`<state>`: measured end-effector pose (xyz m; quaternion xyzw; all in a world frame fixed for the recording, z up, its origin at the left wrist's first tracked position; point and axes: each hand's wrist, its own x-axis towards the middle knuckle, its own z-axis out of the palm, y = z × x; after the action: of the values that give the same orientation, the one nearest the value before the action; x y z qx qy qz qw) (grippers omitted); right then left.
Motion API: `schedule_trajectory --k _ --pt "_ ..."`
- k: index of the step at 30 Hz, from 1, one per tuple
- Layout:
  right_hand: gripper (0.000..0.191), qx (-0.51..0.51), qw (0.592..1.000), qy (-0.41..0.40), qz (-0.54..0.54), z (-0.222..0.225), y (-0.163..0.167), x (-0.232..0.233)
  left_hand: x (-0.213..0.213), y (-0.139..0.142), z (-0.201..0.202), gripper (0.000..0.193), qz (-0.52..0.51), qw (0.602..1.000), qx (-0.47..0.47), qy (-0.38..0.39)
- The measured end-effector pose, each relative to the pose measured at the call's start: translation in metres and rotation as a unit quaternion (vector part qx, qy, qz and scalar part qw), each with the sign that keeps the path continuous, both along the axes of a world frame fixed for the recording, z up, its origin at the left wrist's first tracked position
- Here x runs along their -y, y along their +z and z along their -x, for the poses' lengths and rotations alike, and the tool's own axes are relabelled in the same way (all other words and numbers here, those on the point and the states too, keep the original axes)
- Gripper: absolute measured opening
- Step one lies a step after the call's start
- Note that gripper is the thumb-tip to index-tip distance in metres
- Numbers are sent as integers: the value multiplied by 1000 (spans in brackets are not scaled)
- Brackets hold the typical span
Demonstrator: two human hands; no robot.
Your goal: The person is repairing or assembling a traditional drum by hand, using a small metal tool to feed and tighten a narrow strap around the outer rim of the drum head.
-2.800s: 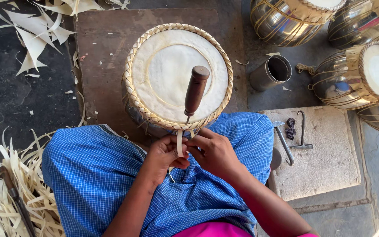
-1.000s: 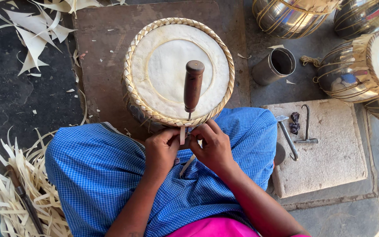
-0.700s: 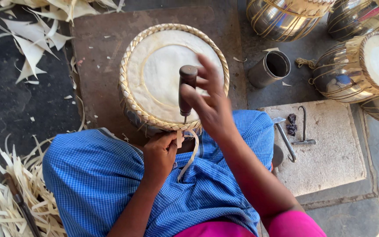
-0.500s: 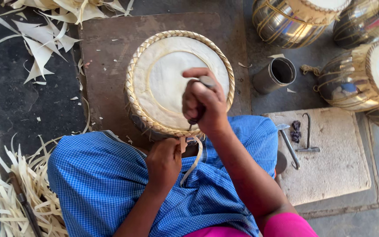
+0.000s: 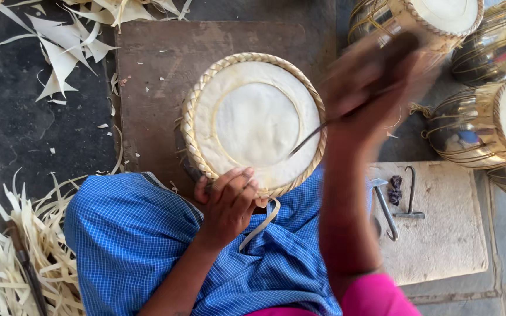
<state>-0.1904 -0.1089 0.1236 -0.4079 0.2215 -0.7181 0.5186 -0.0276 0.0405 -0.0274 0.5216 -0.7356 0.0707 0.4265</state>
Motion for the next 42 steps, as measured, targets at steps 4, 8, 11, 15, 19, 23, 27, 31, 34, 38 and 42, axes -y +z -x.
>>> schedule_trajectory --k 4,8,11,15,19,23,27,31,34,38,42 --pt "40 -307 948 76 23 66 27 -46 3 5 0 23 -15 1000 -4 -15" --pt "37 -552 603 566 107 59 -31 -102 5 9 -6 24 -20 999 -36 0" --pt "36 -663 565 490 26 34 -66 -133 2 8 -9 27 -41 998 -49 2" --pt "17 -608 767 199 56 29 -47 -133 -3 9 -8 30 -42 998 -44 -13" --pt "35 -699 688 -36 189 20 -47 -100 1 11 -8 31 -45 998 -31 -14" --pt "19 -677 684 -39 270 19 -91 -80 1 9 -14 33 -65 995 -58 -42" --pt "22 -326 940 72 -64 27 -108 -81 -2 10 -15 34 -68 995 -52 -49" --pt "43 -357 916 182 -10 40 -77 -72 2 21 -11 30 -45 999 -8 -23" --pt "61 -527 818 196 122 44 -61 -69 6 29 -15 28 -34 998 23 -44" --pt "31 -644 728 48 229 32 -79 -76 15 30 -26 24 -38 993 8 -109" --pt "20 -667 714 -76 196 12 -102 -87 18 26 -20 24 -47 991 -36 -122"
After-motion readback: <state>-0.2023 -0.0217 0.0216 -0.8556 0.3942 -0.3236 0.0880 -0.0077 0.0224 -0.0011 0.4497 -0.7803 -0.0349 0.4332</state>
